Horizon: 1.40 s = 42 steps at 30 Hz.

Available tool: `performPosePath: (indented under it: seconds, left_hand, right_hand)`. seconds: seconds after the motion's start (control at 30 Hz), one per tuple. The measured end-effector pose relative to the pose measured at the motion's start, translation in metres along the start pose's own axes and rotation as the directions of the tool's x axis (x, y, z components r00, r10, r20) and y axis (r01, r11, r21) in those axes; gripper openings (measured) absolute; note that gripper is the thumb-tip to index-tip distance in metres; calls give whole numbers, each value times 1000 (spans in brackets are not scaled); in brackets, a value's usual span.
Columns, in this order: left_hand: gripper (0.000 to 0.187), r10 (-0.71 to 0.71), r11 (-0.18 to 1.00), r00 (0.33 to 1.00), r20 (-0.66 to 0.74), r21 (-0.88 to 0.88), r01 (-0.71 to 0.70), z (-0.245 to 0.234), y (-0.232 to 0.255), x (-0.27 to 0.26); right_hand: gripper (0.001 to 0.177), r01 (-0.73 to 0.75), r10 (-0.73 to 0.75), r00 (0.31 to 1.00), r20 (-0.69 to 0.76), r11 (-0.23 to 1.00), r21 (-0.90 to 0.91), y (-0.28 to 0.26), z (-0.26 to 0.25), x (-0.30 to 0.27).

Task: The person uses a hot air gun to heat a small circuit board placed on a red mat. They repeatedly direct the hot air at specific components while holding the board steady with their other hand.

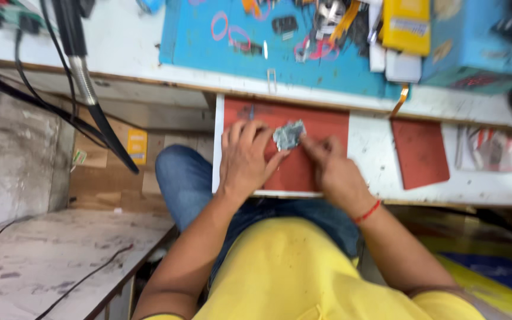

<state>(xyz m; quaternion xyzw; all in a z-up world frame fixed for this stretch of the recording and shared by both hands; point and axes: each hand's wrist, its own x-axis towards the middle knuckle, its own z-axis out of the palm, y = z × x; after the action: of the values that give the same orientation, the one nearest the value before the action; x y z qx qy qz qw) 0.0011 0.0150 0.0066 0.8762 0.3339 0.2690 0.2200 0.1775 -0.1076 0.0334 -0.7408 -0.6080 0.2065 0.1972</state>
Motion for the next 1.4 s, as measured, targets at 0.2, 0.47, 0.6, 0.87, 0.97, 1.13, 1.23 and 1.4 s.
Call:
performPosePath:
  seconds: [0.2, 0.47, 0.6, 0.87, 0.97, 1.13, 1.23, 1.4]
  left_hand:
    - [50, 8, 1000, 1000, 3, -5, -8, 1, -3, 1]
    - [45, -20, 1000, 999, 41, -16, 21, 1, 1, -6]
    - [46, 37, 999, 999, -7, 21, -37, -1, 0, -7]
    - [47, 31, 998, 1000, -3, 53, -30, 3, -2, -6]
    - [46, 18, 1000, 1000, -3, -6, -18, 4, 0, -9]
    - [51, -6, 1000, 1000, 29, 9, 6, 4, 0, -12]
    - [53, -3, 1000, 1000, 23, -6, 4, 3, 1, -9]
    - [47, 8, 1000, 1000, 26, 6, -8, 5, -1, -6]
  right_hand:
    - [59, -49, 50, 999, 21, 998, -41, 3, 0, 5]
    - [54, -154, 152, 988, -24, 984, -86, -3, -4, 1]
    - [58, 9, -9, 994, 112, 1000, 0, -2, -2, 2]
    - [65, 90, -88, 992, 90, 996, -13, 0, -2, 1]
    - [54, -114, 113, 993, -16, 988, -107, -2, -5, 2]
    - [55, 9, -8, 1000, 26, 999, -45, -7, -1, 1]
    - [60, 52, -52, 999, -2, 996, -66, -5, -2, 0]
    - [62, 44, -43, 999, 6, 996, -84, 0, 0, -4]
